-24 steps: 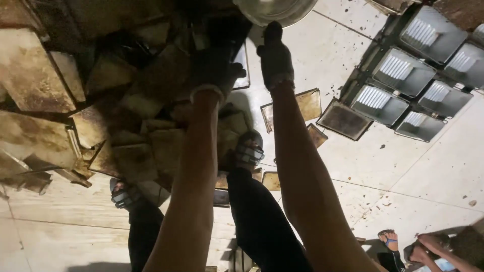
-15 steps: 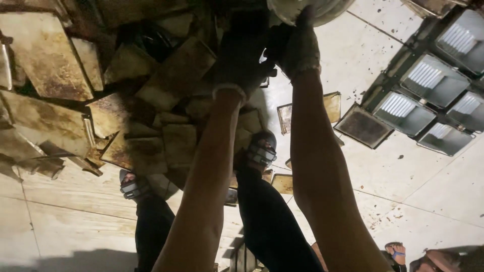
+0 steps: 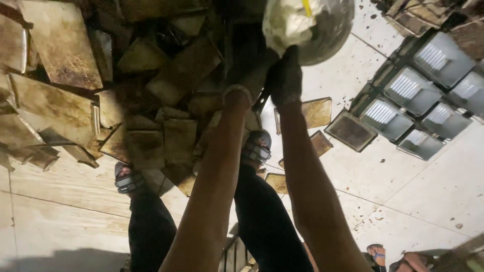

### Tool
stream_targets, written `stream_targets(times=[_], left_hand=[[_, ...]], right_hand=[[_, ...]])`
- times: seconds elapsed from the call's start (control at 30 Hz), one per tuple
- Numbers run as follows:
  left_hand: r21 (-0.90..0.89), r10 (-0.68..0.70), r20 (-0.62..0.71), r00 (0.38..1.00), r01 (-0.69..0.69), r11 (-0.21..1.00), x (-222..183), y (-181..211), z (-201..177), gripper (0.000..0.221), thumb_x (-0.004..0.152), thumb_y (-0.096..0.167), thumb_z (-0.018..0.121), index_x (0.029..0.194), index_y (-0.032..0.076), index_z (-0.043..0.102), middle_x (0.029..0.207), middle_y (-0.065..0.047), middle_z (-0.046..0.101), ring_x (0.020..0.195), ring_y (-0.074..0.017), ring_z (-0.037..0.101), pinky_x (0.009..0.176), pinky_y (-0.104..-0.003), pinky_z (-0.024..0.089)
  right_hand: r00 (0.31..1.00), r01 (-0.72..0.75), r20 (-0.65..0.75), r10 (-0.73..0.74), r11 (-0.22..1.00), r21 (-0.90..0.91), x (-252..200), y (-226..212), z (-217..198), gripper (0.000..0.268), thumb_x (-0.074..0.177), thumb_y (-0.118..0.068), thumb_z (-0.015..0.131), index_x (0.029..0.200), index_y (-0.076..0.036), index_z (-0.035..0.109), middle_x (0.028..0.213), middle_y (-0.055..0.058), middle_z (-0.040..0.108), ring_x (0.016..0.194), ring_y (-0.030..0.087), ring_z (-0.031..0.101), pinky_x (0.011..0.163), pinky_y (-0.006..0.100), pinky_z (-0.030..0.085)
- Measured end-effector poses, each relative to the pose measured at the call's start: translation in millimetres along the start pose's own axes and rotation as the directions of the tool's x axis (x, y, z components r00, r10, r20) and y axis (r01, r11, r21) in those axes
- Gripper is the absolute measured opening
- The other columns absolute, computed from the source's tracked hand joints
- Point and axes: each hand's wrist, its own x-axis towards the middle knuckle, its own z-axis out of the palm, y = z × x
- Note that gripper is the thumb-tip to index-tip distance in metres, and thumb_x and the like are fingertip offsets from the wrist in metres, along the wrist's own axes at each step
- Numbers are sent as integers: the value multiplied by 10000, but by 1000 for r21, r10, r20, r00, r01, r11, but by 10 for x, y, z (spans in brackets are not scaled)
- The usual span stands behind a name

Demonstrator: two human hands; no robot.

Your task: Greasing the interior of metal bread tins using a brush and shortening

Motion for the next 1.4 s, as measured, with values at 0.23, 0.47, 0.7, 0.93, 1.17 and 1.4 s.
stream_targets(times=[0.23,0.47,0.7,0.93,1.17,1.4], left_hand=[[-50,-595,196,780,614,788,-439,727,-873,710,739,687,614,1326,293,682,1203,-9,748,1147,-188,715,922,-299,551],[-372,-550,164,819,568,734,-1507,1043,-2747,700,740,541,778,1330,173,698,1103,-59,750,995,-198,705,923,-391,563],[629,439,183,880,-447,636,-1498,-645,-3857,995,754,881,574,1482,209,481,1434,-116,564,1327,-363,528,1121,-639,379],[774,541,258,801,-506,380,-1452,-1046,-4916,855,734,634,692,1472,243,508,1283,-83,609,1247,-342,560,1110,-645,351],[813,465,321,825,-491,312,-1759,-1004,-5198,870,664,603,656,1427,198,555,1172,-112,642,1151,-359,575,1165,-704,219],[866,683,326,654,-496,62,-2035,-1246,-5523,604,782,690,603,1144,210,657,988,-38,516,989,-269,530,899,-491,441]], right_hand=[[975,-205,-55,217,766,-610,-1197,-818,879,521,1088,-390,261,1565,-183,294,1451,170,604,1335,312,592,1139,460,505],[894,-402,-2,448,805,437,-2165,-299,1446,466,990,-567,548,967,-117,669,730,2,519,613,119,398,550,262,347],[997,80,57,-56,659,-748,-3286,-341,2193,230,1017,-229,400,1125,-80,538,911,170,705,814,336,683,718,451,591],[997,60,21,-74,579,-813,-4077,30,2706,394,1042,-196,347,1307,-38,593,1149,283,693,1140,454,653,987,551,560],[876,-415,-80,475,828,377,-4439,-159,3132,547,1020,-551,524,1215,-45,591,1139,244,729,900,407,764,677,587,652],[831,-431,-127,542,771,469,-4871,-382,3195,480,977,-370,482,1036,74,653,841,182,684,608,245,597,553,322,500]])
